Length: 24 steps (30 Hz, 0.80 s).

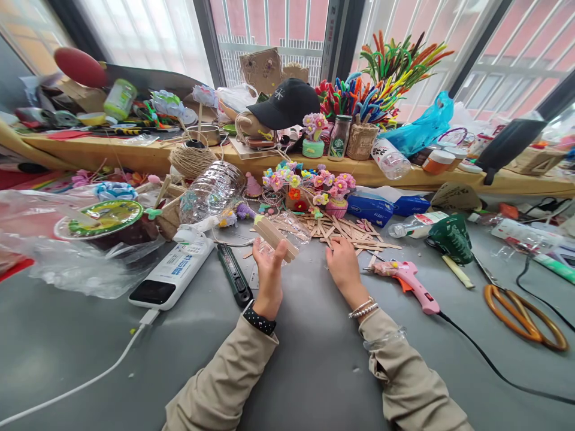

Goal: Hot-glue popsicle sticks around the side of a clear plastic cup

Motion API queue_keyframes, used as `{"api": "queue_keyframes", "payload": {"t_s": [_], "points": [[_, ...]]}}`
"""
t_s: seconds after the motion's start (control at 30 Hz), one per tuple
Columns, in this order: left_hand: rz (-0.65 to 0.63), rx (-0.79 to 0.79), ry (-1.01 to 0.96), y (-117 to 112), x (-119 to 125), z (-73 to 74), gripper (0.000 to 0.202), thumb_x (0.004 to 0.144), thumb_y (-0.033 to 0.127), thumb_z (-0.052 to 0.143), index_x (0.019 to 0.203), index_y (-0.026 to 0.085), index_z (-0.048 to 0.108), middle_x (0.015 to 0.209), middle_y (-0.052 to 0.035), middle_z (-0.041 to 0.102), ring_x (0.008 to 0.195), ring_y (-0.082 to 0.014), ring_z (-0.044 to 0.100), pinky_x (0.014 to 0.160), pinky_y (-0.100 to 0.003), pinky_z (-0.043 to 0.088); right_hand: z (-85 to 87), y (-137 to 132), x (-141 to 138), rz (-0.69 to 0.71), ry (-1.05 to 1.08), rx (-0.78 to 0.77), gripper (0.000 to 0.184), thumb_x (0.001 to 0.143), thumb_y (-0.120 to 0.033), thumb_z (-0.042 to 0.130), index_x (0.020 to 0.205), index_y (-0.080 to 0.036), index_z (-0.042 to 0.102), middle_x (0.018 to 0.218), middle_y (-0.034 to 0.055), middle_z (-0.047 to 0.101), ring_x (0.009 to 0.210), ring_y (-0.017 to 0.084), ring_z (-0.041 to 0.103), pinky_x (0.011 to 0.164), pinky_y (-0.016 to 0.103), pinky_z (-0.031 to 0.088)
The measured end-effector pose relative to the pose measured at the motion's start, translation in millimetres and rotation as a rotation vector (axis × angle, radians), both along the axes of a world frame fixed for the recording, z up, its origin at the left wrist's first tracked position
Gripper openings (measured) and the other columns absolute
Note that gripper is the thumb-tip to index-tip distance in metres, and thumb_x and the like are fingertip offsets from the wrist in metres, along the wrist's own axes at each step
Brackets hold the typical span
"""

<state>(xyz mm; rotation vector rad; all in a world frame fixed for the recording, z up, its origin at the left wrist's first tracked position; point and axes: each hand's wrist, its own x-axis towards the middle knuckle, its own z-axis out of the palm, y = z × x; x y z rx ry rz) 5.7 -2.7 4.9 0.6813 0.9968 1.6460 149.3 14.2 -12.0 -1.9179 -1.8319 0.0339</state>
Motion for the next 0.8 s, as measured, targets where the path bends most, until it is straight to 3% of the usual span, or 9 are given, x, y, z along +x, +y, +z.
{"api": "queue_keyframes", "payload": {"t_s": [0.2,0.53,0.8], "points": [[-0.003,-0.016,0.016,0.0,-0.2,-0.1,0.087,0.062,0.044,0.066,0.130,0.024,0.015,0.132,-0.0121,0.037,0.116,-0.0209,0.043,0.089,-0.029,0.041,-4.7,-0.4,-0.4,0.010,-0.034,-0.026,0.039,0.080,-0.011,0.030,0.107,-0.009,0.057,0.118,0.0163,0.051,0.107,0.024,0.044,0.089,0.036,0.035],[-0.006,-0.015,0.021,0.1,-0.5,-0.2,0.084,0.061,0.045,0.065,0.128,0.024,0.018,0.131,-0.0121,0.038,0.115,-0.0209,0.044,0.089,-0.031,0.041,-0.8,-3.9,-2.8,-0.053,-0.051,-0.120,0.034,0.079,-0.015,0.036,0.104,-0.011,0.058,0.113,0.0158,0.054,0.102,0.027,0.046,0.080,0.040,0.038],[-0.005,-0.010,0.025,-0.7,0.0,1.0,0.084,0.061,0.044,0.065,0.128,0.023,0.019,0.128,-0.0119,0.041,0.115,-0.0214,0.044,0.091,-0.032,0.040,-3.7,-2.8,-0.7,-0.090,0.053,-0.077,0.033,0.076,-0.013,0.038,0.101,-0.011,0.060,0.112,0.0183,0.053,0.103,0.030,0.044,0.082,0.044,0.036]]}}
